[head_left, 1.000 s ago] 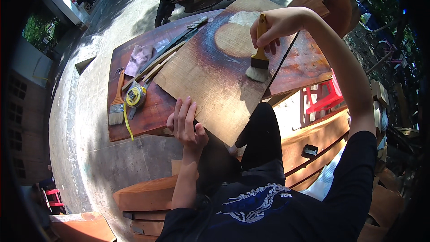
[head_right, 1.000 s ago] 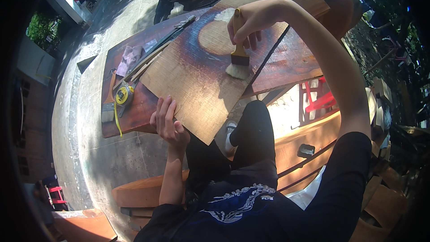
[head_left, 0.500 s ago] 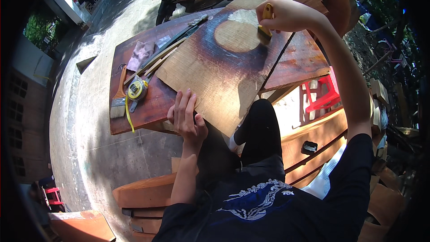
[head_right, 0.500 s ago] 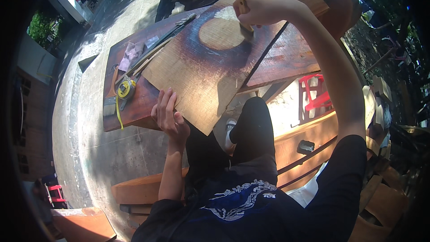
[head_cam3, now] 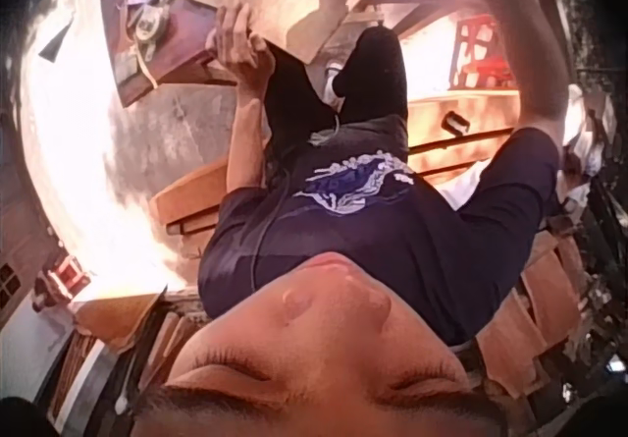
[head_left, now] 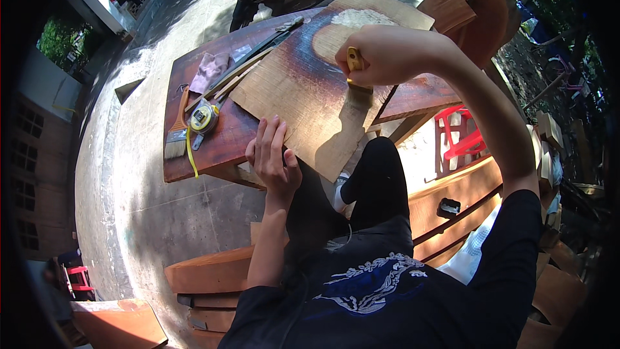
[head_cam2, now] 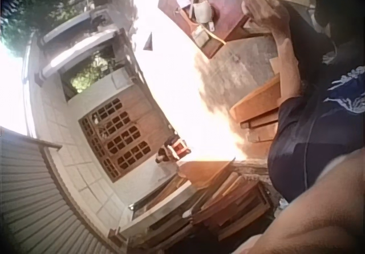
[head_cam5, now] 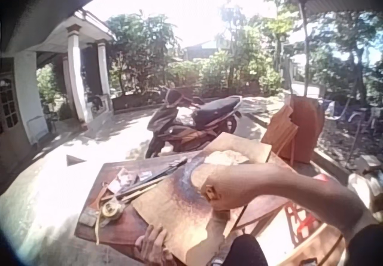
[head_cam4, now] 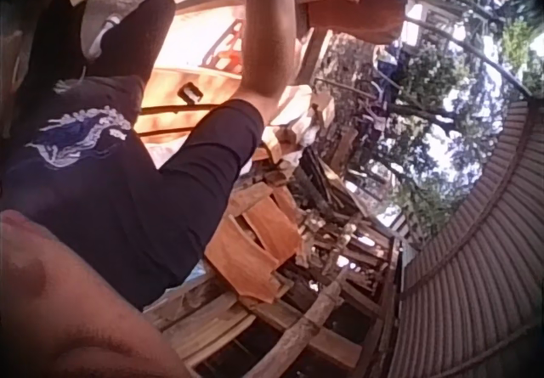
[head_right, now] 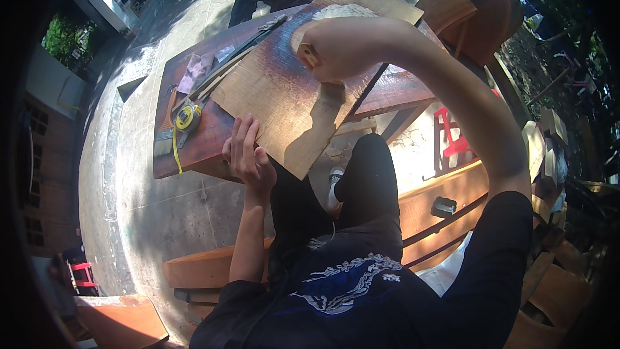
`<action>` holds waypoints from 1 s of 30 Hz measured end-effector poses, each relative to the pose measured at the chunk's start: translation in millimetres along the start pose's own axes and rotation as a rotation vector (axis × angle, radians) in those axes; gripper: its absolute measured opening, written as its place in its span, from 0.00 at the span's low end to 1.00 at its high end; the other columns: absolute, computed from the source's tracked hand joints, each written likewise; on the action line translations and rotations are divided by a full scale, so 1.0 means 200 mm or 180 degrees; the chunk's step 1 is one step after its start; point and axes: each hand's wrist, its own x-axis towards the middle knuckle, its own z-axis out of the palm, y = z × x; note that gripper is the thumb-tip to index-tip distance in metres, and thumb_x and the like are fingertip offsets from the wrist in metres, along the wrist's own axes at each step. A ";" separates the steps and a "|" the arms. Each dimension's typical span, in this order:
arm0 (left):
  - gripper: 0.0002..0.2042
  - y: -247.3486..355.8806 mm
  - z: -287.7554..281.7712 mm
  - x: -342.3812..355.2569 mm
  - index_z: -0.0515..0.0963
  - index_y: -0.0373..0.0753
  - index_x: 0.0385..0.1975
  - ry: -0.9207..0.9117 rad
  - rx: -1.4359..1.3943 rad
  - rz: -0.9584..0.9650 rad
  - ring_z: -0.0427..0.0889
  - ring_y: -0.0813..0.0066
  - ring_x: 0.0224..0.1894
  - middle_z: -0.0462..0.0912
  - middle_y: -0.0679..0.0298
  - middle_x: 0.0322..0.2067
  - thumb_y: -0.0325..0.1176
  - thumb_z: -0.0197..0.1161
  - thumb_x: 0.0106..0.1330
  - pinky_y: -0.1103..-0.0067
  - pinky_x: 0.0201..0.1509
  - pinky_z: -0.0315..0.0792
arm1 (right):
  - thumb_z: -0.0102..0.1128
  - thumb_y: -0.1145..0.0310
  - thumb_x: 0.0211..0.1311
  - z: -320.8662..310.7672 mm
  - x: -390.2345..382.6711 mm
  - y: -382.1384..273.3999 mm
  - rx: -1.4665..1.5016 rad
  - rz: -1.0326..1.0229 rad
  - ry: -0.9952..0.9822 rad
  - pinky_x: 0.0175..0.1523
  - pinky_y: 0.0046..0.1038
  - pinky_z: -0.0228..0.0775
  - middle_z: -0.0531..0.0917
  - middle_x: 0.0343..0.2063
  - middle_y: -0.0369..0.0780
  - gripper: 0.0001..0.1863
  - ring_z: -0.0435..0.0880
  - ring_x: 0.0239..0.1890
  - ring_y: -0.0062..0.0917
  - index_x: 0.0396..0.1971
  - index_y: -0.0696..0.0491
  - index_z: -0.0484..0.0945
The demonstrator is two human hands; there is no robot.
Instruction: The person scrapes a wooden board with a saw blade, brushes it with a paintbrush, wipes it down with a cloth, and sands the board using sandpaper.
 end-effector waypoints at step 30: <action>0.30 0.01 0.02 -0.01 0.84 0.34 0.60 0.0027 0.0191 -0.0046 0.83 0.51 0.70 0.88 0.53 0.61 0.49 0.35 0.89 0.64 0.70 0.65 | 0.66 0.64 0.69 -0.33 0.27 0.77 0.0180 0.1096 0.1163 0.32 0.32 0.86 0.93 0.34 0.45 0.13 0.94 0.28 0.29 0.47 0.56 0.85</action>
